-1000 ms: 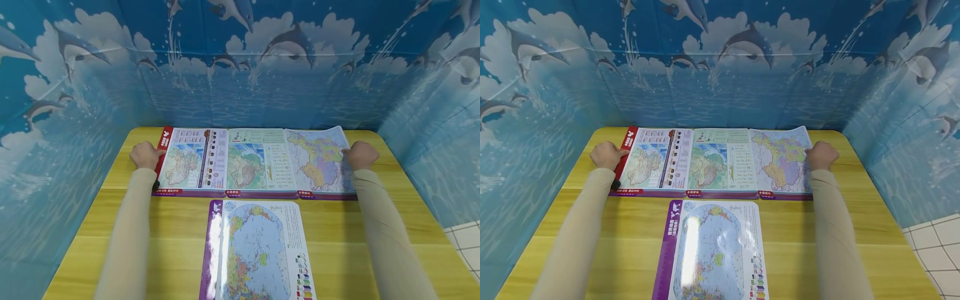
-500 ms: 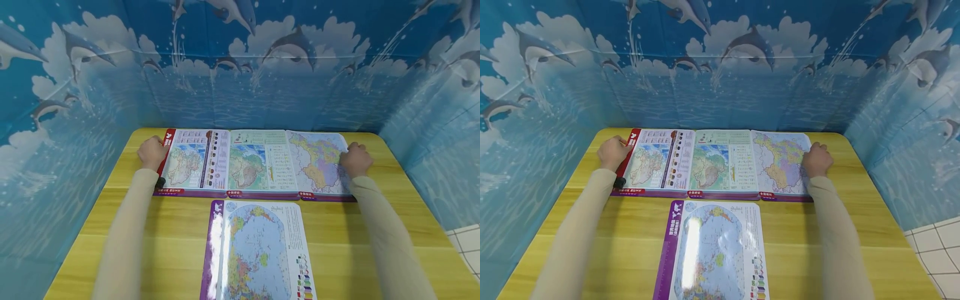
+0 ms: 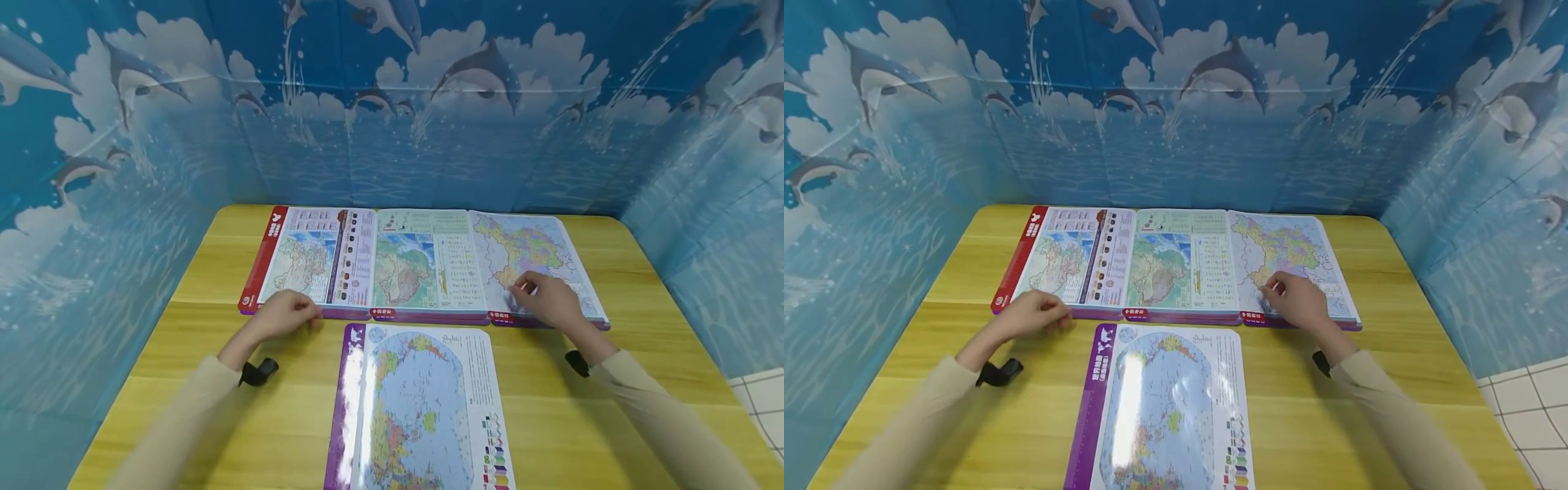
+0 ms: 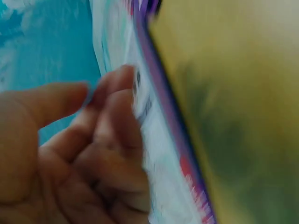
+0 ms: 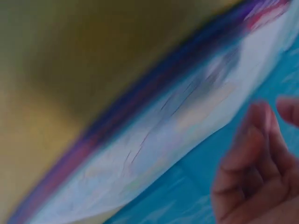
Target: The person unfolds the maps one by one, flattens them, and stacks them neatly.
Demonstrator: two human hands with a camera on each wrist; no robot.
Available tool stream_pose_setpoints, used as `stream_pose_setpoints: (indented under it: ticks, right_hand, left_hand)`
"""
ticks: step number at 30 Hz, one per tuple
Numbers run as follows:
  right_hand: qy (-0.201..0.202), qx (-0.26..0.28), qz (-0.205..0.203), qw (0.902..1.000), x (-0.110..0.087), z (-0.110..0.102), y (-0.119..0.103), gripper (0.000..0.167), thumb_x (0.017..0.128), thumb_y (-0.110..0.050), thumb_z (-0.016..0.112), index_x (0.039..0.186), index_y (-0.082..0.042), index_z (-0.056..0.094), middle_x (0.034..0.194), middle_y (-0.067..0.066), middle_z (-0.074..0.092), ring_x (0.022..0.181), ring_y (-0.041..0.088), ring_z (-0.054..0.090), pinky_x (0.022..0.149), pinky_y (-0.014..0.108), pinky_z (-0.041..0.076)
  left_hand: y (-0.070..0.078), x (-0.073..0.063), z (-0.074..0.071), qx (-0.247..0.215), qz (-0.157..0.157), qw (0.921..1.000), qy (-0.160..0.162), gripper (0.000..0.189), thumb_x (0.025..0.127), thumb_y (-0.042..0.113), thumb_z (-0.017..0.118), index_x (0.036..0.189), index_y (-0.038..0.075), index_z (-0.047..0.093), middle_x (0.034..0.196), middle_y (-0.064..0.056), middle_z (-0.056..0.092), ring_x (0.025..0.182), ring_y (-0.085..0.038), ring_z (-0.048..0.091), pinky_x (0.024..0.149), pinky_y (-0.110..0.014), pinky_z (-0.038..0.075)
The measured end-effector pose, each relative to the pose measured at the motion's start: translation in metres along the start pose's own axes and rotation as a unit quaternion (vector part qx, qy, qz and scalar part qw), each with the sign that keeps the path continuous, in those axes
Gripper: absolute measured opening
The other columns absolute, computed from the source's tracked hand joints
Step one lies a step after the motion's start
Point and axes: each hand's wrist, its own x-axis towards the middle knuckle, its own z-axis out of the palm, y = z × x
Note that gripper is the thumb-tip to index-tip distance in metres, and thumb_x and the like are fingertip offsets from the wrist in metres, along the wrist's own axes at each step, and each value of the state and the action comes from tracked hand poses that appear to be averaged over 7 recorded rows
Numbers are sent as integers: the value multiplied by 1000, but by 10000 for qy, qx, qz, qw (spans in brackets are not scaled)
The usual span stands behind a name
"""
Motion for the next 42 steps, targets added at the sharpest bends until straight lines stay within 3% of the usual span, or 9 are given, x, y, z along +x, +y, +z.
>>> stream_pose_setpoints:
  ticks: [3,5,11,17,23,28,34,42]
  right_hand:
    - [-628,211,-157,9977,-28,4,-16,23,94,-33,60,83,-13,63,67,-2,55,52,15,44,48,31,35]
    - [-1075,353,-237,9933,-46,6,-24,26,95,-34,59,79,-14,62,63,-3,53,50,13,42,47,29,33]
    - [-2034,604,-252,9769,-87,12,-46,37,95,-41,56,68,-15,58,54,-7,49,45,8,37,45,25,31]
    - [-2740,825,-39,9582,-109,24,-56,46,94,-49,53,65,-14,56,50,-8,44,43,8,35,44,25,30]
    - [-2755,867,78,9573,-116,35,-58,47,93,-52,52,65,-15,56,50,-7,46,43,8,36,44,25,31]
    - [-2652,746,267,9609,-120,37,-62,48,91,-55,52,65,-15,56,50,-6,46,44,9,36,45,25,30]
    - [-2602,657,313,9628,-123,36,-65,49,91,-56,52,64,-15,55,50,-7,45,44,9,35,45,24,28]
    - [-2481,505,400,9666,-126,35,-66,49,91,-56,52,64,-15,55,50,-6,46,45,9,36,46,25,27]
  left_hand:
    - [7,-29,26,143,76,9996,-250,30,95,21,58,70,9,68,62,0,62,49,-14,50,50,-28,41]
    - [12,-46,44,307,-32,9993,-211,33,94,24,60,63,12,64,56,3,57,46,-10,45,48,-26,37]
    - [27,-75,86,790,-425,9946,517,33,90,32,66,61,19,57,52,10,46,46,-7,36,47,-26,29]
    - [43,-92,110,959,-857,9864,1022,29,83,38,71,70,18,55,57,11,46,48,-7,40,45,-27,33]
    - [52,-99,117,843,-1136,9808,1344,35,77,43,76,70,17,53,57,11,46,48,-8,41,45,-28,34]
    - [51,-96,120,648,-1237,9809,1355,38,74,43,79,66,17,51,55,9,45,48,-9,40,46,-27,32]
    - [50,-96,122,460,-1175,9821,1395,35,76,35,79,65,17,51,55,8,44,47,-10,39,47,-27,31]
    - [51,-99,118,896,-853,9791,1614,34,79,31,78,64,18,50,51,10,41,46,-7,37,47,-25,30]
